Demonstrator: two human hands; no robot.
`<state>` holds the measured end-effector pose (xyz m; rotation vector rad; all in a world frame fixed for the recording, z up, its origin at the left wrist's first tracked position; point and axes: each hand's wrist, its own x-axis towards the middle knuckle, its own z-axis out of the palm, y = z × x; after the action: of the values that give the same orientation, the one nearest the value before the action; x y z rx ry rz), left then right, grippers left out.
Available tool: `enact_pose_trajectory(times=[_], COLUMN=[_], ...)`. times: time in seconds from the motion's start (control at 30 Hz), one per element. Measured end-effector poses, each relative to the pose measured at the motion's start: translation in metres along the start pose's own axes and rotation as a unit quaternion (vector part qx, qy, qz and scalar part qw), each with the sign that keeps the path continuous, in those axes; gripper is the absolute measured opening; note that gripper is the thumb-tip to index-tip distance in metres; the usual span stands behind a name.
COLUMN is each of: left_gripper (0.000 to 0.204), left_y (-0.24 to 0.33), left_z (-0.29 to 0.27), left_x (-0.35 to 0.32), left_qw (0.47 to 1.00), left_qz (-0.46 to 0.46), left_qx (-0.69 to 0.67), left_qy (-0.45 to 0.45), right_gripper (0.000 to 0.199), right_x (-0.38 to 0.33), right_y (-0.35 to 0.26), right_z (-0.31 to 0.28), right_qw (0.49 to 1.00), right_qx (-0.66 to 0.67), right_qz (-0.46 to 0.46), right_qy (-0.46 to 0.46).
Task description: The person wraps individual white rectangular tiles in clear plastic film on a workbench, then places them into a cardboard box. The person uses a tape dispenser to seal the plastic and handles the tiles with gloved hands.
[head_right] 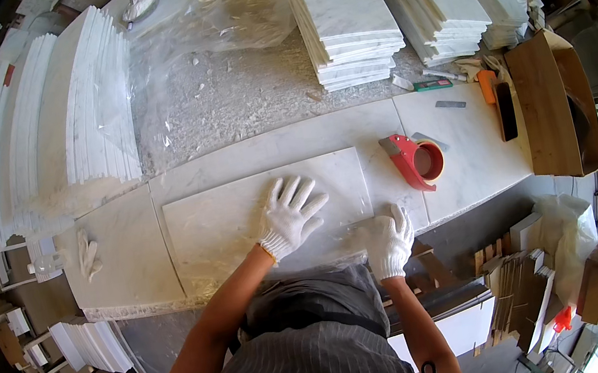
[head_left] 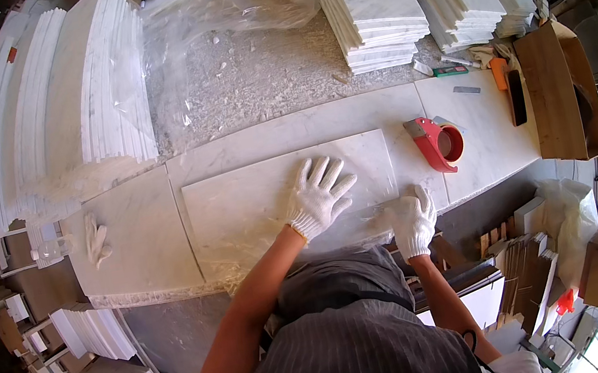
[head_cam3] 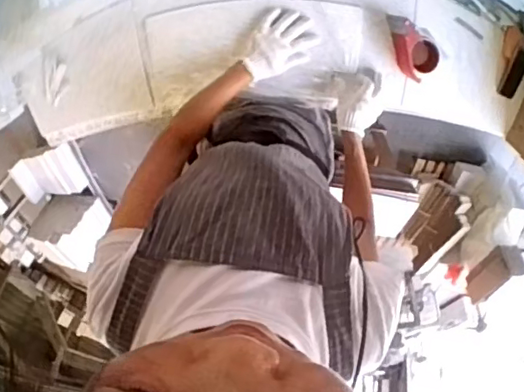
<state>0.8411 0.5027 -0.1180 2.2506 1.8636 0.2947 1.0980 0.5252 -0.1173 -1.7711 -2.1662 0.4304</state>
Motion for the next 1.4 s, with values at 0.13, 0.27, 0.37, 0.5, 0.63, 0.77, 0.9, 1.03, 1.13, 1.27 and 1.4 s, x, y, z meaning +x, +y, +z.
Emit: enact_pose_trajectory(times=[0.13,0.27,0.37,0.5,0.63,0.77,0.9,1.03,1.13,1.27,1.4], left_gripper=[0.052,0.053,0.053,0.054,0.051,0.041,0.034,0.033,0.035,0.036,0.041], left_y=[0.001,0.007,0.015,0.024,0.024,0.036,0.024,-0.004,-0.006,0.001,-0.015], left_z=[0.0,-0.004,-0.002,0.0,0.025,-0.002,-0.003,-0.014,-0.006,-0.004,-0.018], left_x=[-0.001,-0.006,-0.013,-0.013,-0.01,0.021,0.041,0.053,0.037,0.01,-0.026], left_qw=[1.0,1.0,1.0,0.999,0.985,0.995,0.995,0.995,0.999,0.995,0.995], left_qz=[0.006,0.003,-0.004,-0.013,-0.019,-0.063,-0.081,-0.039,-0.028,0.005,-0.032], left_qx=[0.011,0.008,0.003,0.032,0.163,0.08,0.027,-0.05,-0.027,-0.029,-0.009], left_qy=[-0.002,-0.021,-0.026,-0.027,0.055,0.003,-0.046,-0.071,0.025,0.093,0.089], right_gripper=[0.02,0.017,0.016,0.016,0.019,0.029,0.028,0.028,0.031,0.041,0.053], right_x=[-0.001,0.0,0.001,0.005,0.007,-0.005,0.001,0.031,0.059,0.072,0.07], right_y=[0.009,0.016,0.02,0.021,-0.012,-0.054,-0.075,-0.07,-0.069,-0.067,-0.051], right_z=[0.003,-0.003,-0.007,-0.011,-0.031,-0.041,-0.016,0.025,0.033,0.023,0.034], right_qw=[0.999,0.999,0.999,0.998,0.996,0.933,0.906,0.915,0.954,0.977,0.991], right_qx=[0.016,0.036,0.022,0.029,0.049,0.217,0.23,0.269,0.152,0.022,-0.037], right_qz=[-0.016,-0.033,-0.04,-0.049,-0.08,-0.256,-0.319,-0.3,-0.258,-0.212,-0.128], right_qy=[0.023,0.015,0.002,0.007,-0.004,-0.133,-0.158,-0.027,0.021,0.012,-0.029])
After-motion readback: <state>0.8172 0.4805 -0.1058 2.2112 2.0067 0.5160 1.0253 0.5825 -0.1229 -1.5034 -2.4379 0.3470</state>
